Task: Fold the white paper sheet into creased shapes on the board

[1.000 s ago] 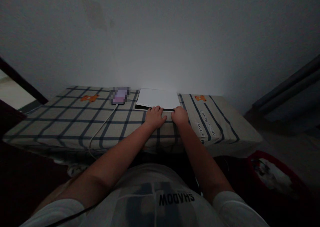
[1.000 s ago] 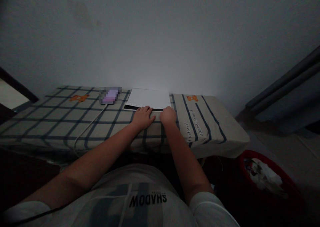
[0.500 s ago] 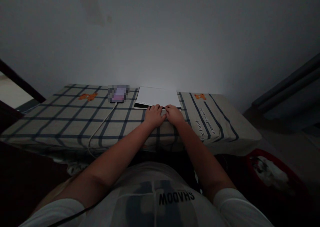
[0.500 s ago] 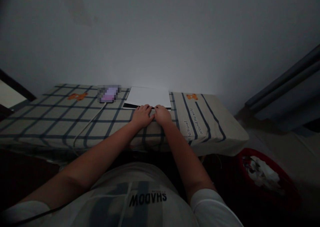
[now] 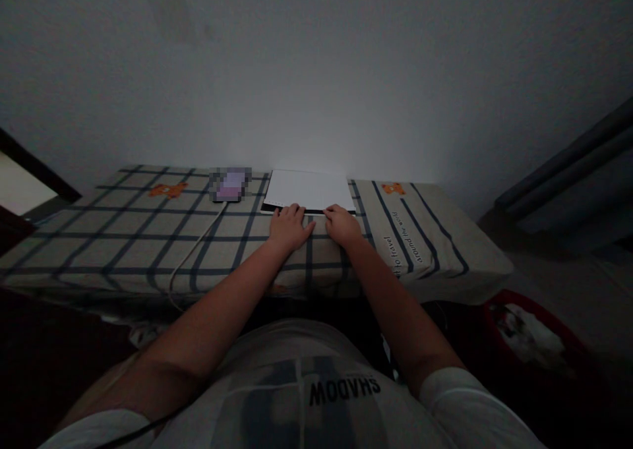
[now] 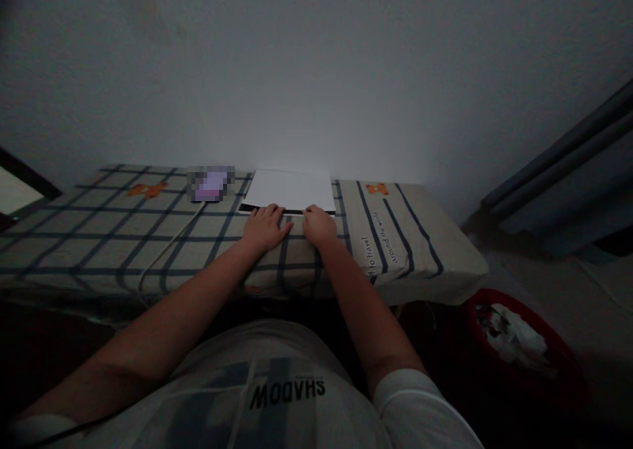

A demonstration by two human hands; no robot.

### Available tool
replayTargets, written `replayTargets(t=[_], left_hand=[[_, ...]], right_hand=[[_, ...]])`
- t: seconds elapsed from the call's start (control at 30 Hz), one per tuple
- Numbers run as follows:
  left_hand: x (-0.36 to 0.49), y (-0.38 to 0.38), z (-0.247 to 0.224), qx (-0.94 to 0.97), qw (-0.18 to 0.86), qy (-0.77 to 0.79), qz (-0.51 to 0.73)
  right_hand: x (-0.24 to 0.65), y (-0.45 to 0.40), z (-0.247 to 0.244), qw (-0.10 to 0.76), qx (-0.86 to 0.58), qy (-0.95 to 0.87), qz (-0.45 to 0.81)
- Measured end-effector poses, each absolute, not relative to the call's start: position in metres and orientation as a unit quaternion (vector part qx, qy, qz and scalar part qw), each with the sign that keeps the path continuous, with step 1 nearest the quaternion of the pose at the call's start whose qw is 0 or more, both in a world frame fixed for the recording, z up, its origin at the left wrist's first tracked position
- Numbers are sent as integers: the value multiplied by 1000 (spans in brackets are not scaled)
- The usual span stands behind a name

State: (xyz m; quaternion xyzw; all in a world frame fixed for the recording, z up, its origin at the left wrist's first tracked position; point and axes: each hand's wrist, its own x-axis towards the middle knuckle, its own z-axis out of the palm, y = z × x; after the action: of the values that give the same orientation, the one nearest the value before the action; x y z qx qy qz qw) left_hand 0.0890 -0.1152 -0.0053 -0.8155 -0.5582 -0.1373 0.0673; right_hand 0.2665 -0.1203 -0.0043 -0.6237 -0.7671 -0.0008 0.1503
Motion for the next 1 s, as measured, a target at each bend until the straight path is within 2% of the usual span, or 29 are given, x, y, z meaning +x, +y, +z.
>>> replayTargets(t=[0.67, 1.0], left_hand=[[30, -105, -5, -789, 100, -593, -127], [31, -109, -6, -800, 98, -582, -112]], right_hand=[[268, -125, 0, 148, -622, -769, 2], [237, -123, 18, 72, -642, -759, -75]])
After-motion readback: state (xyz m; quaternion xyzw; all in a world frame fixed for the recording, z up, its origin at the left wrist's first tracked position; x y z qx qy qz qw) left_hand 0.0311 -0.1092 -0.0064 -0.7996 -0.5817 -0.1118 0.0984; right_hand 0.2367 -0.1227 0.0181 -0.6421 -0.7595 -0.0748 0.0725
